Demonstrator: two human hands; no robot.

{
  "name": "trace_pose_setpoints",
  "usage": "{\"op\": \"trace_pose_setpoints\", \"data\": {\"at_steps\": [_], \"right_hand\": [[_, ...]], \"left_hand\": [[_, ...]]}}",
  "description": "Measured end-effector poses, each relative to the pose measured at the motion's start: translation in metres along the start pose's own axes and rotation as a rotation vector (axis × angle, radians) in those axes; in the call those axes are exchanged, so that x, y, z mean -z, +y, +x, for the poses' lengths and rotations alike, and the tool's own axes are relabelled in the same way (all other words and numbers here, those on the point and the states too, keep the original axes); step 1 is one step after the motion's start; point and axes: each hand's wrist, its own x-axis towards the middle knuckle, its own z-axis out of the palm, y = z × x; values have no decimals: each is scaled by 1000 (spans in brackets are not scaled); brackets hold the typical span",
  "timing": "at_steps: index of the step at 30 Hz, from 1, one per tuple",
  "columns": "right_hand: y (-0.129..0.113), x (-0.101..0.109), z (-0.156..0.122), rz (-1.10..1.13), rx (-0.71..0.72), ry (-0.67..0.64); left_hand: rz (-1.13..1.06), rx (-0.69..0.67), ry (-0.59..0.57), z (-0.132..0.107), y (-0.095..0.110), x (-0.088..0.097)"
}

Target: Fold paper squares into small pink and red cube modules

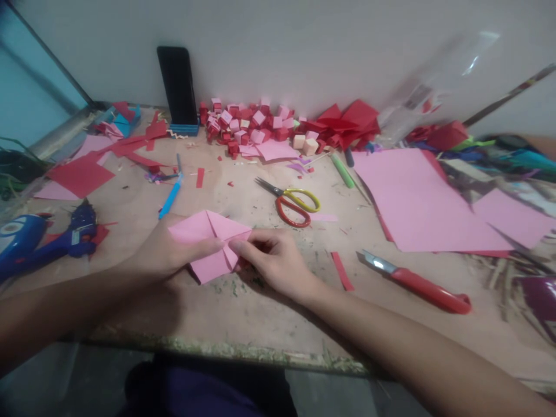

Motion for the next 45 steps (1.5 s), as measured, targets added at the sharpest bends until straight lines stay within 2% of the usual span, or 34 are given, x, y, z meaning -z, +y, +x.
{"op": "trace_pose_setpoints", "data": {"at_steps": [4, 8, 12, 19, 28, 33, 36, 38, 41, 43, 45], "right_hand": [[-2, -1, 0, -36, 16, -8], [-3, 0, 0, -52, 45, -108], [-3, 1, -1, -59, 1, -181], [-2, 0, 1, -29, -37, -171], [-3, -1, -1, -13, -60, -178], [-6, 0, 0, -10, -71, -173], [-6, 0, 1, 7, -41, -120], [-5, 1, 1, 6, 11, -54], [-1, 2, 1, 26, 45, 26], [0, 3, 1, 70, 0, 8], [0, 5, 0, 83, -58, -83]], "left_hand": [[30, 31, 41, 0, 3, -1], [68, 28, 98, -1, 1, 0], [67, 22, 171, -1, 1, 0], [49, 48, 167, 0, 1, 1], [-20, 34, 217, 2, -3, 4], [-101, 45, 179, 5, -10, 3], [-116, 57, 160, 5, -12, 1], [-106, 57, 116, 4, -10, 0], [-116, 43, -11, 2, -6, 2], [-170, 24, -50, 2, -2, 7], [-240, 9, -60, 2, 2, 13]]}}
